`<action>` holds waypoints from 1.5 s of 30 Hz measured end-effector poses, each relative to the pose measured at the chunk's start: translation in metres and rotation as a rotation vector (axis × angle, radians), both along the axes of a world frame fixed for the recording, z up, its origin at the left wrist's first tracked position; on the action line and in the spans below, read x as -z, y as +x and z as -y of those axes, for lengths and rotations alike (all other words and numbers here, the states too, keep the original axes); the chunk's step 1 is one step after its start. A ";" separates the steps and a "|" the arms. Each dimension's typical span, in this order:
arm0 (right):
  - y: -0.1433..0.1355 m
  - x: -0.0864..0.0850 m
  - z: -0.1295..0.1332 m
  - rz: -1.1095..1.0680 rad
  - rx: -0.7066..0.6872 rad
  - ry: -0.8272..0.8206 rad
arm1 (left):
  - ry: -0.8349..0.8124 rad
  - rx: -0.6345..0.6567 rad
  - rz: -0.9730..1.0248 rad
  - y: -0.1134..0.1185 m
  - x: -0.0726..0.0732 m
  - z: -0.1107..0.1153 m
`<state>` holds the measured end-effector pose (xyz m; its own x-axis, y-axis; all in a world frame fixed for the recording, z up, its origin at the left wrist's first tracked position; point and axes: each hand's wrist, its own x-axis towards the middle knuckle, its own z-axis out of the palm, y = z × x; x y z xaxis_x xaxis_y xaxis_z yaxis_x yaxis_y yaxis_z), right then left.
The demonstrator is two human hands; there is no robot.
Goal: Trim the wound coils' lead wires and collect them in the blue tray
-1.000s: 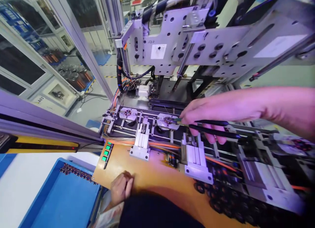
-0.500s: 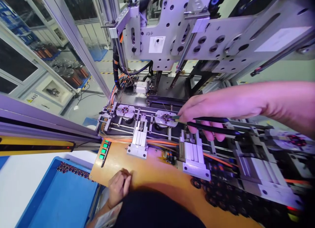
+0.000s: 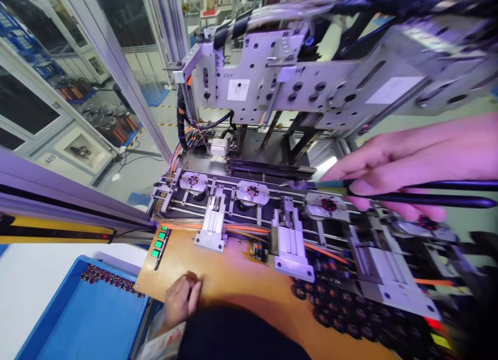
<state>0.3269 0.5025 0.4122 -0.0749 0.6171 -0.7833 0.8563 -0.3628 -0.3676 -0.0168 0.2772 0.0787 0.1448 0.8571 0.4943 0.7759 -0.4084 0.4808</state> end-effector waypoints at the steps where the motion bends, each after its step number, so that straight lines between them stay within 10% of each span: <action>1: 0.010 -0.001 0.003 0.007 -0.055 -0.063 | 0.002 0.000 0.004 0.001 -0.001 0.000; 10: 0.061 0.026 0.026 -0.051 -0.156 -0.156 | -0.021 -0.007 -0.020 0.002 -0.003 0.001; 28: 0.075 0.035 0.031 -0.220 -0.178 -0.035 | -0.023 -0.024 -0.064 0.005 -0.007 0.000; 37: 0.146 0.008 0.052 -0.005 -0.099 0.088 | 0.016 0.002 -0.069 0.000 -0.002 0.001; 45: 0.198 0.026 0.066 0.082 0.016 0.051 | -0.042 -0.066 -0.040 0.007 -0.007 0.003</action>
<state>0.5246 0.4364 0.3863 -0.0016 0.6572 -0.7537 0.8782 -0.3595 -0.3153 -0.0102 0.2743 0.0853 0.1061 0.8853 0.4528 0.8192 -0.3359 0.4649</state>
